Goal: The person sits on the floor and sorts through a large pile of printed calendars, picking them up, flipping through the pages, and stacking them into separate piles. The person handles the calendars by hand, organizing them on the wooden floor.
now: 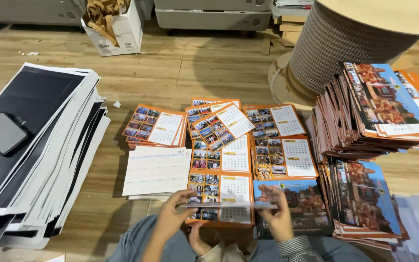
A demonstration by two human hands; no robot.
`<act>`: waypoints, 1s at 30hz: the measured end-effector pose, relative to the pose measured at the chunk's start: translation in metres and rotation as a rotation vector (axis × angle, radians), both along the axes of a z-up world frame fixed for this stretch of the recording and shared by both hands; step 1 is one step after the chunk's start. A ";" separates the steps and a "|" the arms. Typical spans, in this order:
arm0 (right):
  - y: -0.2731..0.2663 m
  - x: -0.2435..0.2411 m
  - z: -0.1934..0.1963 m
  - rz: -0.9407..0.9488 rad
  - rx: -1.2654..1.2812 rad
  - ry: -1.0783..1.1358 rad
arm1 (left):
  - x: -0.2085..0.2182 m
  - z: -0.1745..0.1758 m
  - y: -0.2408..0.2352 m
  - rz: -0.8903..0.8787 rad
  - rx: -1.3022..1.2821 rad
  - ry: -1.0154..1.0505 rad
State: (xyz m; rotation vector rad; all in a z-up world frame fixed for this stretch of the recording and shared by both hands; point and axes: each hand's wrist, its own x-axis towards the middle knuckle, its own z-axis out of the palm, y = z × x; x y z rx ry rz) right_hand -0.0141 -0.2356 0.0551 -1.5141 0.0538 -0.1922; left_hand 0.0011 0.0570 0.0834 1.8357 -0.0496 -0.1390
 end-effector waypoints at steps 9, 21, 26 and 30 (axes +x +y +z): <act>0.025 0.008 -0.018 -0.076 -0.032 -0.035 | 0.004 -0.047 -0.042 0.124 -0.313 -0.080; -0.037 0.023 -0.065 0.022 -0.216 -0.150 | 0.027 -0.122 -0.031 0.105 -0.117 -0.028; -0.160 0.005 -0.022 -0.484 -0.510 0.318 | 0.019 -0.100 -0.034 -0.012 0.288 -0.105; -0.272 -0.041 -0.056 -0.698 0.033 0.067 | 0.020 -0.072 -0.036 -0.043 0.287 0.204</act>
